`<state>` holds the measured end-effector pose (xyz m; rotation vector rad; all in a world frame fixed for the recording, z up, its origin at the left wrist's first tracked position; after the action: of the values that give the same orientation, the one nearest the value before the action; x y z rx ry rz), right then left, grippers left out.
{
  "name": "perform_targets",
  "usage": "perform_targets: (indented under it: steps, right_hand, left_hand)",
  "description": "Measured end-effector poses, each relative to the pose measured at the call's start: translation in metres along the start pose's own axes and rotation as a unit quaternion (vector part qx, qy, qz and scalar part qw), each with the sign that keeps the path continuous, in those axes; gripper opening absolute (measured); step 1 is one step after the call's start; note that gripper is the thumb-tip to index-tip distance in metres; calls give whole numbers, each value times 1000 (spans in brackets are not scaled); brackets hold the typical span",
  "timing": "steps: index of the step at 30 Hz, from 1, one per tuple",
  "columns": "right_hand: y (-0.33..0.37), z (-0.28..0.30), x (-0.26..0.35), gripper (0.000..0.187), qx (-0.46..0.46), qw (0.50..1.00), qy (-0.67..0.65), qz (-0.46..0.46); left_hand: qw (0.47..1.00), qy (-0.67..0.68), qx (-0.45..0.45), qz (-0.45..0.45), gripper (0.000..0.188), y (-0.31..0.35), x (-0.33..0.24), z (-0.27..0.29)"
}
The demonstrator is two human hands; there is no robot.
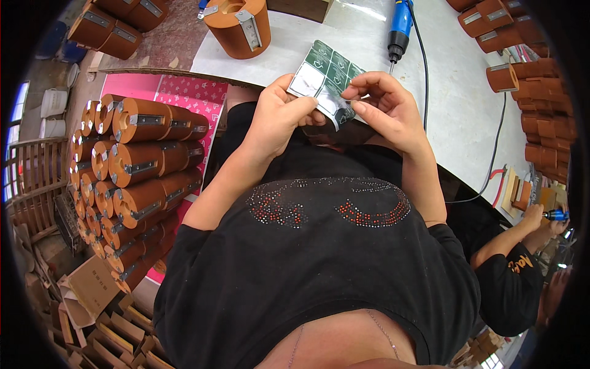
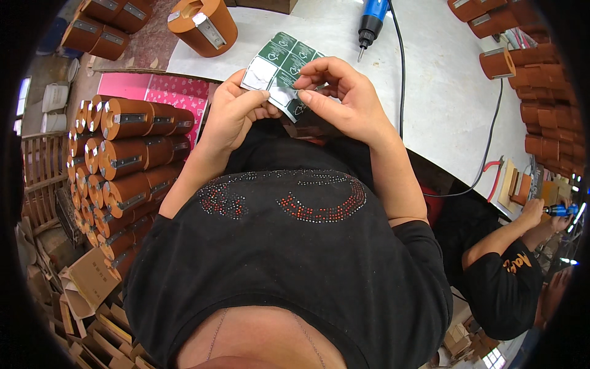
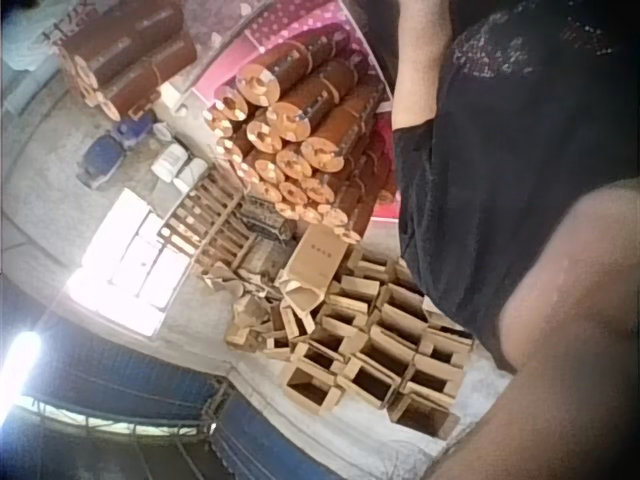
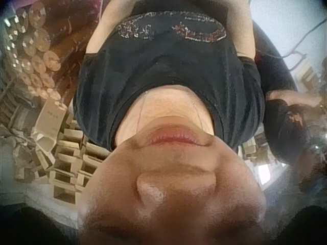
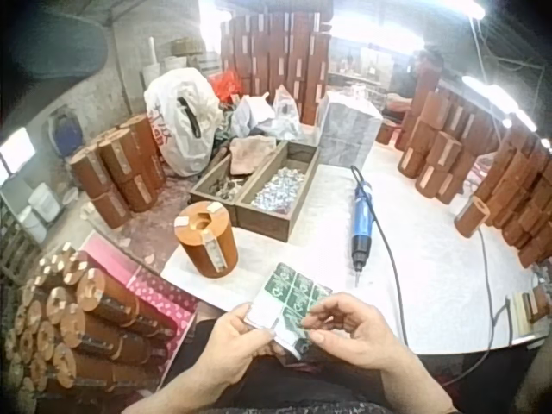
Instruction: The person peels stickers from a sheet by hand, adheres them onto wooden blocks, and stacks the labeled blocks on the table.
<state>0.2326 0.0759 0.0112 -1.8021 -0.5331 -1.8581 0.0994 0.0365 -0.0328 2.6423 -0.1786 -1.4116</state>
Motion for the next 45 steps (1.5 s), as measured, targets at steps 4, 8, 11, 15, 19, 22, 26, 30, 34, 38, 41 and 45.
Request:
perform_targets:
  steps: [4, 8, 11, 15, 19, 22, 26, 30, 34, 38, 41, 45]
  right_hand:
    - [0, -1, 11, 31, 3, 998, 54, 38]
    - [-1, -16, 26, 25, 18, 960, 254, 118]
    - [-2, -13, 24, 20, -10, 951, 270, 148]
    - [-5, -7, 18, 14, -35, 966, 232, 111]
    - [-4, -2, 11, 13, -54, 979, 192, 49]
    - [-5, 0, 9, 13, -61, 983, 173, 27]
    - [-4, 0, 12, 13, -63, 977, 193, 59]
    - [-3, 1, 10, 13, -65, 979, 186, 52]
    - [-2, 4, 7, 12, -65, 987, 141, 50]
    - [0, 6, 6, 13, -65, 991, 99, 56]
    - [1, 8, 2, 14, -68, 993, 85, 36]
    - [-4, 8, -6, 15, -54, 998, 11, 0]
  left_hand:
    - [1000, 16, 6, 1, 21, -1, 0, 0]
    - [1000, 18, 2, 6, 21, 0, 0, -2]
    - [1000, 14, 5, 10, 22, 1, -1, -3]
    - [1000, 10, 10, 14, 23, 1, 0, -4]
    - [1000, -9, 18, 4, 22, 0, 0, -2]
    - [999, -28, 30, 14, 26, 1, 2, -1]
    - [999, -17, 26, 21, 23, -1, 9, 4]
    - [999, 31, 24, 24, 21, -1, 11, 5]
    - [998, 54, -4, 20, 16, -1, 10, 6]
    - [999, 41, 3, 32, 19, -1, 12, 5]
    - [998, 48, 8, 34, 19, -1, 12, 4]
    - [995, 85, 14, 49, 18, -1, 10, 0]
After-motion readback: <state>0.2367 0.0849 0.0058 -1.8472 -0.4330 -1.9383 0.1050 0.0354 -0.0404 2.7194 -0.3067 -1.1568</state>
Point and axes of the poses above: each hand's wrist, its own y-axis away from the middle knuckle, its own z-axis out of the back of the hand, x = y × z, the point moved 9 cm from there along -y, towards the middle knuckle, and after that the axes turned 2 degrees about y, right-handed, at the moved point
